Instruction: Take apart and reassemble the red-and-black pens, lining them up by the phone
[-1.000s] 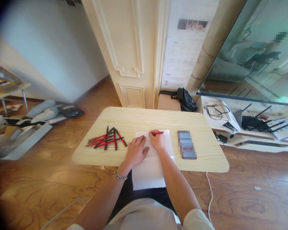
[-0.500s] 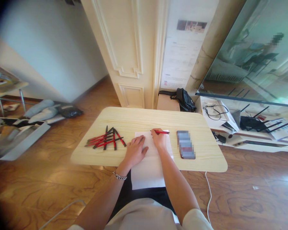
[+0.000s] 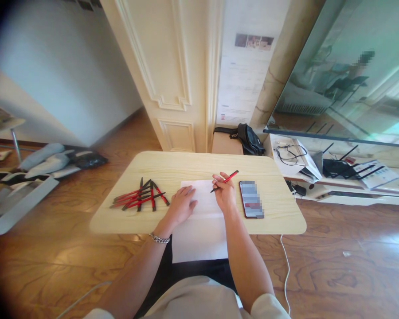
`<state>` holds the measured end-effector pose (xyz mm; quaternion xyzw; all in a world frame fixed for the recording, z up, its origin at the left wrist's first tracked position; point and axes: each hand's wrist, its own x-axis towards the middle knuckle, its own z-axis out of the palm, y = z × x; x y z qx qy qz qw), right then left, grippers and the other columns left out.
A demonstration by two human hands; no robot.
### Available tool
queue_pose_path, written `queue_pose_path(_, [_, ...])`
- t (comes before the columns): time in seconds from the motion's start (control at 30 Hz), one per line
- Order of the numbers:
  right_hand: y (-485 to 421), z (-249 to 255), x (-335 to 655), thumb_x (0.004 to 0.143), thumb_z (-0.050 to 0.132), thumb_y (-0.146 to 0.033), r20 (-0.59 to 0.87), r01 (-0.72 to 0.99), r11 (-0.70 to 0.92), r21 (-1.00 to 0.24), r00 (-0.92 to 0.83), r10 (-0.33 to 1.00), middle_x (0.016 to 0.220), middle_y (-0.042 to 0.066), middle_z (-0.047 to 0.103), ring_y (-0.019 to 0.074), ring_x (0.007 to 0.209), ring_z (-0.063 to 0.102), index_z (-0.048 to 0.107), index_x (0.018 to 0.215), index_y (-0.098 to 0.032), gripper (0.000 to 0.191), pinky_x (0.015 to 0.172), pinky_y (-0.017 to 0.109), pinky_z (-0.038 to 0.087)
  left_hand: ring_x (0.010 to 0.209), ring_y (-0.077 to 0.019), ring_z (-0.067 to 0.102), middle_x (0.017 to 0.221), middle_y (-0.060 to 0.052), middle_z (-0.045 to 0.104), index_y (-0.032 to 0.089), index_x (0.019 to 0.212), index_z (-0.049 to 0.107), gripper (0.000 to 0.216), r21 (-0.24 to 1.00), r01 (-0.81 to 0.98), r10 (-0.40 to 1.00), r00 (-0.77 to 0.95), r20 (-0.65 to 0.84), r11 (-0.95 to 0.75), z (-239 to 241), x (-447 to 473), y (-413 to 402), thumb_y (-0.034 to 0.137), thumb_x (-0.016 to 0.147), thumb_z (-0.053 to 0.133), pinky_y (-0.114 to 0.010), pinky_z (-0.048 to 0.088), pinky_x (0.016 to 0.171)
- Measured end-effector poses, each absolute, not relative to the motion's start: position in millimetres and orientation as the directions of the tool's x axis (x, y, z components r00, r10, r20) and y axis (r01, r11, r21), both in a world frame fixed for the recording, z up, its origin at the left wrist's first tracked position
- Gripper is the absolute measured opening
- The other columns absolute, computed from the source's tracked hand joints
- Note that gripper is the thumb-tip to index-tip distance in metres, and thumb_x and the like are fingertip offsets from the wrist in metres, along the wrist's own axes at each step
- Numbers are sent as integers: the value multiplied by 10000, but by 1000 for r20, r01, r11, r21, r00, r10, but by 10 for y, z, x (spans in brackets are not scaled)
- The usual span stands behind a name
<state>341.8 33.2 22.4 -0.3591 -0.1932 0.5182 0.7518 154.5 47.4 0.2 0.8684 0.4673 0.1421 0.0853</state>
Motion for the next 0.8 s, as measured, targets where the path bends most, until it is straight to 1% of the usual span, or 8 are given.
queue_pose_path(0.07, [314,276,3449,754,605,-314,-103,-647,162,-745,352,930,775,12,626,126,623,559,547,846,-227,139,549,247,446,1286,-274,381,1368,-107,488,201,1255,542,413,314,770,831,522,192,-556,1,1551,474,270,848,549,-457,355,1019])
queue_pose_path(0.17, [295,330,3500,804,406,-650,-140,-567,65,-821,311,940,607,7,503,141,526,485,478,690,-226,445,518,282,439,1259,-271,420,1320,-110,530,201,1200,591,370,362,743,826,508,244,-563,13,1556,462,242,833,567,-451,358,1028])
queue_pose_path(0.27, [297,337,3537,739,294,-797,-152,-476,28,-879,336,929,496,-31,346,134,461,388,352,577,-237,586,496,290,414,1220,-265,461,1264,-102,571,203,1148,623,322,416,716,828,478,294,-561,42,1558,432,223,832,562,-451,369,1026])
queue_pose_path(0.33, [309,323,3553,728,253,-814,-160,-463,20,-886,345,925,470,-47,272,126,440,331,285,542,-239,605,481,283,389,1190,-259,487,1231,-98,591,205,1117,635,293,462,692,832,452,321,-554,69,1559,400,219,835,556,-448,382,1017])
queue_pose_path(0.4, [323,308,3561,740,216,-801,-176,-491,18,-871,346,921,465,-53,241,124,431,294,272,531,-239,602,471,278,368,1153,-247,516,1196,-94,611,202,1093,641,270,520,653,835,428,346,-551,101,1562,358,215,842,546,-435,392,1012])
queue_pose_path(0.53, [337,309,3545,773,261,-760,-173,-607,79,-791,345,923,484,-59,259,117,429,288,403,590,-232,577,478,271,366,1070,-218,570,1116,-77,649,204,1085,639,255,677,527,854,386,349,-514,176,1595,266,237,856,532,-393,426,974])
queue_pose_path(0.67, [344,338,3510,799,319,-742,-139,-636,176,-751,413,900,509,-67,302,108,435,339,500,727,-238,541,507,264,406,836,-186,642,1047,-74,677,214,1071,651,280,898,339,938,295,181,-280,218,1687,169,337,829,581,-308,507,723])
queue_pose_path(0.8, [357,369,3479,855,400,-634,-114,-636,310,-707,535,837,559,-68,392,101,479,433,518,851,-267,385,572,263,465,677,-160,627,840,-71,697,170,1037,670,364,996,81,955,293,-56,33,209,1862,36,395,752,676,-262,465,597])
